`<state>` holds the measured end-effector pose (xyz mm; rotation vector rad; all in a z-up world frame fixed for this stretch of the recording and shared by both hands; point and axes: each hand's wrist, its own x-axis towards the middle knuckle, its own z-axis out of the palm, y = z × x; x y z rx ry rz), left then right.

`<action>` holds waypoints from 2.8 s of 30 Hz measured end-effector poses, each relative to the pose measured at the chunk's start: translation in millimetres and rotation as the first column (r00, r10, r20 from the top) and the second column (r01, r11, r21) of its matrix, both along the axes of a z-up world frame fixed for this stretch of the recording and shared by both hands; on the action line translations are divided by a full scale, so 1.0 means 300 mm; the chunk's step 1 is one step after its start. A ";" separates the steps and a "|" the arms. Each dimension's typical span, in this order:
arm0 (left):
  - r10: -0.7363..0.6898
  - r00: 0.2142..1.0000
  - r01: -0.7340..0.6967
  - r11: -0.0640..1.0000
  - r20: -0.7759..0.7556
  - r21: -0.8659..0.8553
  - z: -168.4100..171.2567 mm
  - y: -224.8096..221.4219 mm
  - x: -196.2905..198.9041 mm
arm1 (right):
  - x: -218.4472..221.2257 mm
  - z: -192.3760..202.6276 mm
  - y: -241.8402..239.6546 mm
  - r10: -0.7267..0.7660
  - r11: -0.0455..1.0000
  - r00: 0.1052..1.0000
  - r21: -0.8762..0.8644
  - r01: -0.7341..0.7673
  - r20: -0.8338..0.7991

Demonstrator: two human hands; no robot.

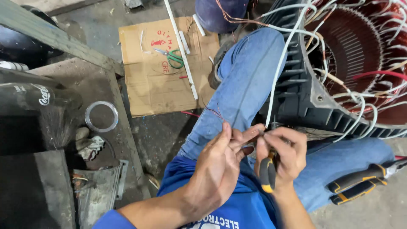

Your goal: Repairing a large electric motor by stripping, twisting, and connecting copper wires.

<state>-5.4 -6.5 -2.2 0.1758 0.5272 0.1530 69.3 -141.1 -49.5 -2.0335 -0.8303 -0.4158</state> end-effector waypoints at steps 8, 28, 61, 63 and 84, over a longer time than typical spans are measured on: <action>-0.057 0.998 0.053 0.994 0.035 0.092 0.019 -0.013 -0.022 | -0.029 0.030 0.001 -0.012 0.999 1.000 -0.044 0.011 -0.023; -0.045 0.989 0.028 0.993 0.141 0.116 0.024 -0.065 0.001 | -0.015 0.094 -0.007 -0.172 0.984 0.981 -0.070 0.165 -0.096; -0.378 0.922 -0.028 0.148 0.083 0.989 0.166 0.108 0.153 | 0.125 0.136 -0.056 0.235 0.868 0.781 0.486 0.100 -0.579; -0.428 0.886 -0.159 0.078 0.177 0.984 0.222 0.119 0.245 | 0.162 0.118 -0.088 0.298 0.836 0.774 0.545 0.071 -0.558; -0.992 0.107 -0.207 -0.092 -0.071 0.974 0.464 0.026 0.846 | 0.342 0.547 -0.422 -0.203 0.928 0.964 -0.280 0.246 0.173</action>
